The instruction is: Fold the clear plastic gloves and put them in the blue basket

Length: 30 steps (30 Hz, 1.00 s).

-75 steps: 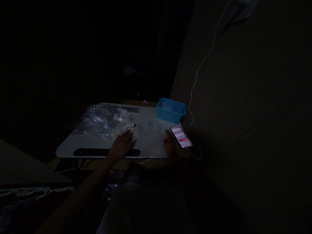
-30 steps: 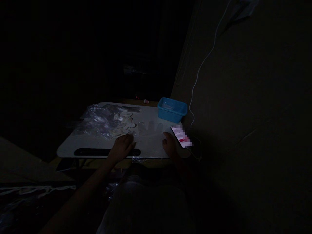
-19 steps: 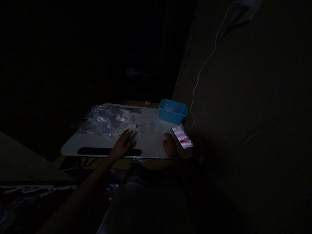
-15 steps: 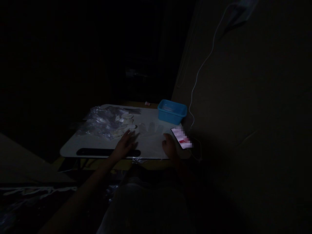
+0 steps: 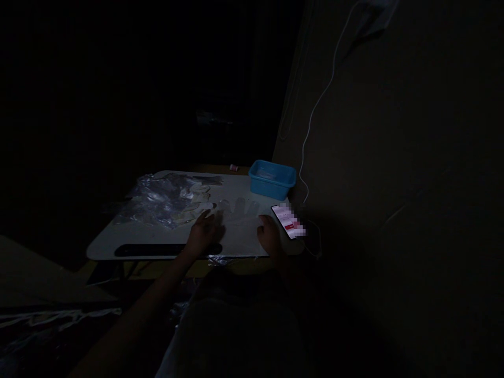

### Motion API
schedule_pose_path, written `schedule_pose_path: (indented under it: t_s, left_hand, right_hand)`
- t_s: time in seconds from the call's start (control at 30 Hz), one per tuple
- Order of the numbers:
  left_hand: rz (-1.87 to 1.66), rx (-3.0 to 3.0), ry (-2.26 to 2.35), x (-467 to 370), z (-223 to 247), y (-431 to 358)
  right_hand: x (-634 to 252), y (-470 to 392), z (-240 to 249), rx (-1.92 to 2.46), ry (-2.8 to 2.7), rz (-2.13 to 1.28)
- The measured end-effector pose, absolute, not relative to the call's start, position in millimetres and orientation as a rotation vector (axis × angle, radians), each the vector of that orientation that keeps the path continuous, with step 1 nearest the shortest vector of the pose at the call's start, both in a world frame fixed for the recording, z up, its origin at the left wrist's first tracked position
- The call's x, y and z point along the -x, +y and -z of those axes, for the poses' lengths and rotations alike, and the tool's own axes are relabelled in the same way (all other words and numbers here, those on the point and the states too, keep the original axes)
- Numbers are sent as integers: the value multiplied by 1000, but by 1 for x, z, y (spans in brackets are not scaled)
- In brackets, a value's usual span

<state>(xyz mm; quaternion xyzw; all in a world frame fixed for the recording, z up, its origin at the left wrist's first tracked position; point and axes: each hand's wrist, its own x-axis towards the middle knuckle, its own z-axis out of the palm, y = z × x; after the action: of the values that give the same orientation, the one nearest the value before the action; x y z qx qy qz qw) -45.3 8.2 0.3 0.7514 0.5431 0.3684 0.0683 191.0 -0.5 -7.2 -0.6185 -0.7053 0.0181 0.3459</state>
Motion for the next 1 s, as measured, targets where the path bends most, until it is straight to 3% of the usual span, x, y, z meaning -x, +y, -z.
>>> schedule_pose_path:
  t_s: [0.37,0.5,0.67,0.8,1.0]
  left_hand:
    - [-798,-2561,1116,-4,-15,-31]
    - [-830,-2542,1036,1,-21,-45]
    - [-1049,-2437,1554,35,-16,-44]
    - [-860,-2429,1870,50,-8,-43]
    - [-697,-2512,1988,41,1,-51]
  right_hand:
    - [-190,-2,5,1634,-1830,-65]
    - [-190,-2,5,1643,-1837,-74]
    - [-190,-2,4,1650,-1844,-56]
    - [-190,-1,5,1645,-1847,-48]
    - [-190,-1,6,1608,-1846,-40]
